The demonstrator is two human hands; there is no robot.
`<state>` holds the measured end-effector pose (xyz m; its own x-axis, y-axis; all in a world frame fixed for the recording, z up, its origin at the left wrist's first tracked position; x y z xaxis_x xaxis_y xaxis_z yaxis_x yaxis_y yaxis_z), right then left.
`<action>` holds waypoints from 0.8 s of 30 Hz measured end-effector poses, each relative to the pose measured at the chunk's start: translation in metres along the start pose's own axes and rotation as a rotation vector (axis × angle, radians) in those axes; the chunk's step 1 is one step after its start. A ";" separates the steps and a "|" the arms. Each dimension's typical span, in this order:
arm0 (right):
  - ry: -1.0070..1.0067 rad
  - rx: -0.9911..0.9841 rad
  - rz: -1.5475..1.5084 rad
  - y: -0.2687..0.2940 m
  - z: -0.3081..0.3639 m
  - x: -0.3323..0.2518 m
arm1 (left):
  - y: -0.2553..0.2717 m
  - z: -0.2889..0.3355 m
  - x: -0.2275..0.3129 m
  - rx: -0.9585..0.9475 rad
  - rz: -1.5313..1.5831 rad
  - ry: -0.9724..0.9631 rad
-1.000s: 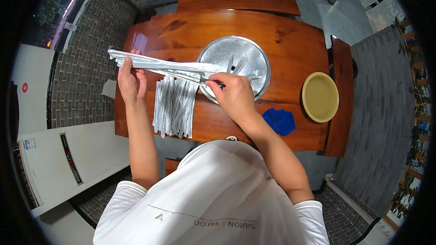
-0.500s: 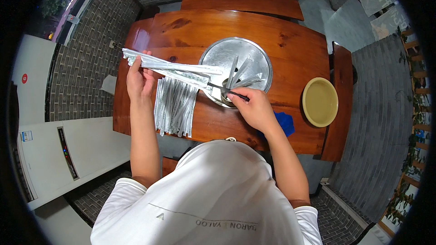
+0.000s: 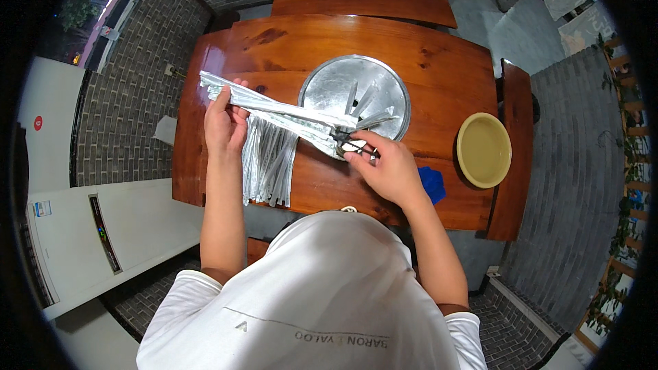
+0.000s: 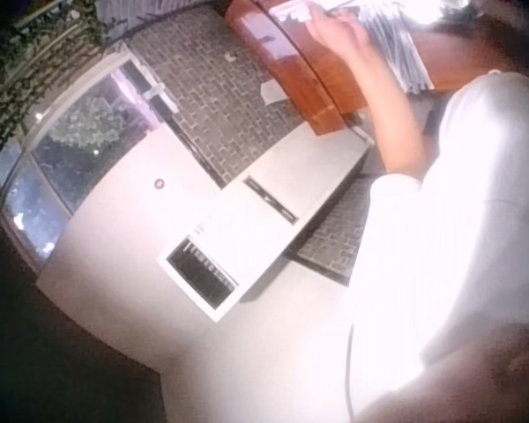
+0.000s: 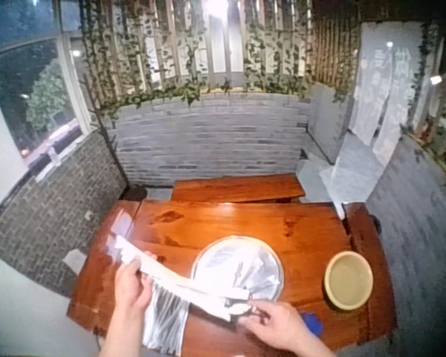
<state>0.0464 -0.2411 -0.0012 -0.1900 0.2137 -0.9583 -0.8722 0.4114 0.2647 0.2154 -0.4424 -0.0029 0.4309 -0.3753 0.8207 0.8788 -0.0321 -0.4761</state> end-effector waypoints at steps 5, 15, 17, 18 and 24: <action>-0.062 0.024 -0.021 -0.008 0.007 0.017 | -0.016 0.013 -0.027 -0.145 -0.083 0.046; -0.371 -0.065 -0.395 -0.026 0.032 0.049 | -0.009 0.021 -0.074 -0.140 -0.100 0.242; -0.366 -0.055 -0.444 -0.026 0.034 0.049 | 0.000 0.021 -0.086 -0.047 -0.104 0.360; -0.348 -0.071 -0.490 -0.029 0.035 0.047 | -0.003 0.018 -0.084 -0.088 -0.136 0.323; -0.286 -0.036 -0.572 -0.033 0.040 0.044 | -0.008 0.008 -0.099 -0.117 -0.129 0.418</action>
<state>0.0844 -0.2099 -0.0480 0.4336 0.1988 -0.8789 -0.8157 0.5012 -0.2890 0.1677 -0.3974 -0.0775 0.1788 -0.7025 0.6889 0.8804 -0.1984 -0.4308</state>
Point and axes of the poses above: each hand's wrist, its own z-axis away from the middle knuckle, its own y-axis out of the back of the hand, x = y × z, the point moved 9 cm from there along -z, towards the middle knuckle, and after that the axes turned 8 degrees about -z, right-handed, at the moved point
